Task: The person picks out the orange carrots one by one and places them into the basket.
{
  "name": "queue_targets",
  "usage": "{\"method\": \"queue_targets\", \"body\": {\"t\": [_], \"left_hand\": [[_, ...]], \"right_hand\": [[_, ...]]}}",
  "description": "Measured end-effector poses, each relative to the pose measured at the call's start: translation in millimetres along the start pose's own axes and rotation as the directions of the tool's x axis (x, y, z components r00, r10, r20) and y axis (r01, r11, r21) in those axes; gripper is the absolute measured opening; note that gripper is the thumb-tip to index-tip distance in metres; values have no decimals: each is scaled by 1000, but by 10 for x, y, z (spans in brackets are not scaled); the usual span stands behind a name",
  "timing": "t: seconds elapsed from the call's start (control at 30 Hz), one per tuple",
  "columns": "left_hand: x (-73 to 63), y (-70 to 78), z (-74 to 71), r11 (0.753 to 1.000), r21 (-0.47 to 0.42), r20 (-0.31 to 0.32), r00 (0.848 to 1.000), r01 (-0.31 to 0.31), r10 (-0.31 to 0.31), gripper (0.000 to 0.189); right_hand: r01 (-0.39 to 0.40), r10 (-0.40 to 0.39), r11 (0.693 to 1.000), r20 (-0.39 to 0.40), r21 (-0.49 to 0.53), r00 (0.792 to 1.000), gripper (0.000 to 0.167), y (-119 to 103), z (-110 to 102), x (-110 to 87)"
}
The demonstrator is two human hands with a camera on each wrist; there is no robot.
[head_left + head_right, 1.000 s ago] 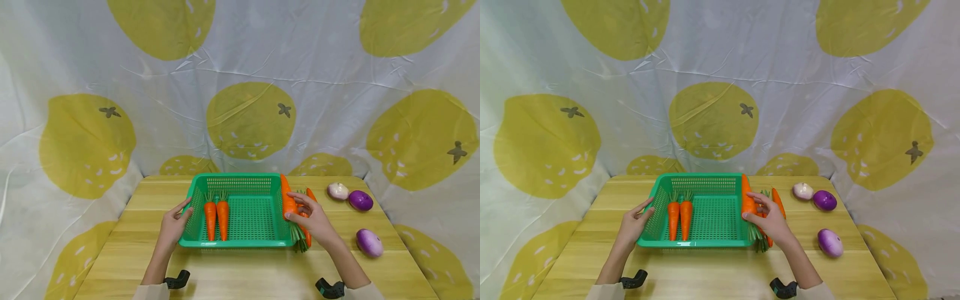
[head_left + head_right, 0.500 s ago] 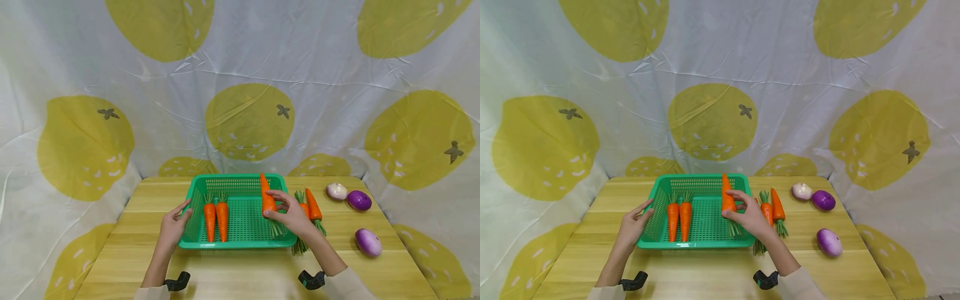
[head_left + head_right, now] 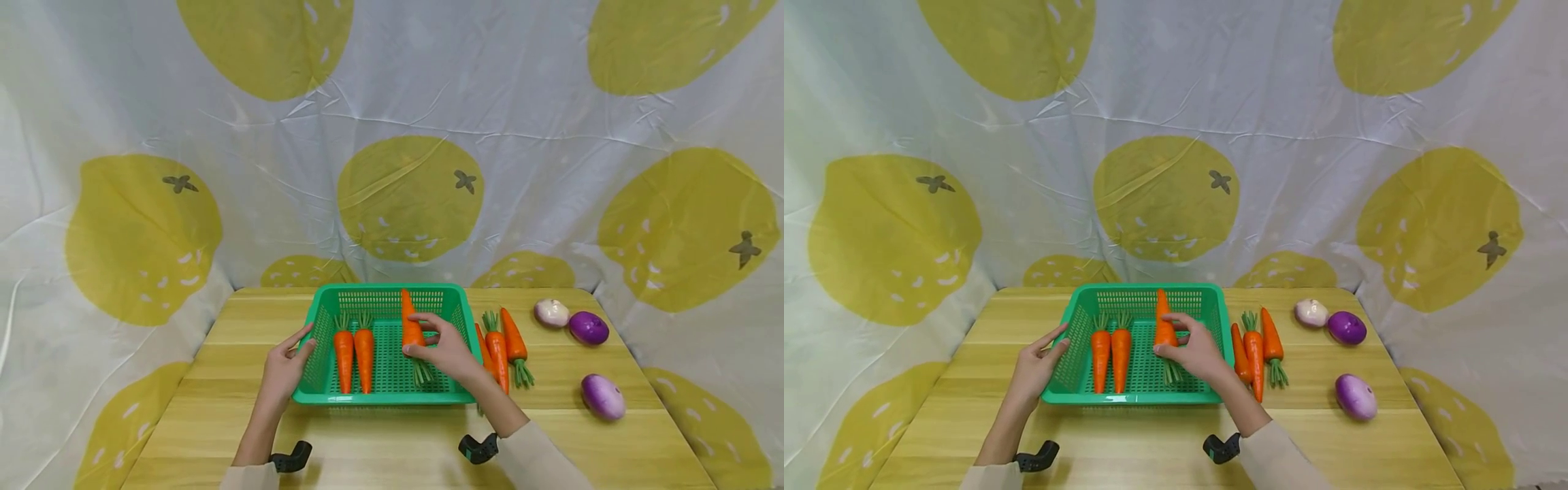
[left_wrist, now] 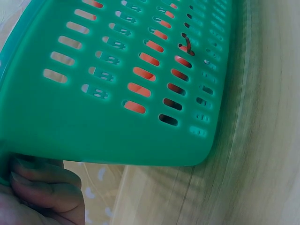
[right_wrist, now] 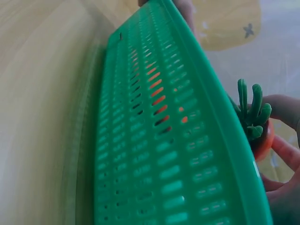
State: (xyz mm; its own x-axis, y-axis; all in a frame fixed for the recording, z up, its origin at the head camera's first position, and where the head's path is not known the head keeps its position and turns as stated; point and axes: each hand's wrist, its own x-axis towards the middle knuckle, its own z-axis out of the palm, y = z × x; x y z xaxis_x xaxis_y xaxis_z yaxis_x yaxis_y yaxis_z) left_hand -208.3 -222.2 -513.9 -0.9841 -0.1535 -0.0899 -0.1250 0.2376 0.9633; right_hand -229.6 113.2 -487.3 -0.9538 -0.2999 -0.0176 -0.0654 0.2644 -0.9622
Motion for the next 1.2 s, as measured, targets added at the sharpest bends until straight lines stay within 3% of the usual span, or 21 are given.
{"method": "queue_targets", "body": {"t": [0.5, 1.2], "left_hand": [[56, -85, 14, 1000, -5, -11, 1000, -18, 18, 43], [43, -57, 1, 999, -44, -2, 1000, -2, 2, 48]], "right_hand": [[4, -2, 998, 40, -56, 999, 61, 85, 275, 284], [-30, 55, 979, 124, -201, 991, 58, 159, 511, 310]]}}
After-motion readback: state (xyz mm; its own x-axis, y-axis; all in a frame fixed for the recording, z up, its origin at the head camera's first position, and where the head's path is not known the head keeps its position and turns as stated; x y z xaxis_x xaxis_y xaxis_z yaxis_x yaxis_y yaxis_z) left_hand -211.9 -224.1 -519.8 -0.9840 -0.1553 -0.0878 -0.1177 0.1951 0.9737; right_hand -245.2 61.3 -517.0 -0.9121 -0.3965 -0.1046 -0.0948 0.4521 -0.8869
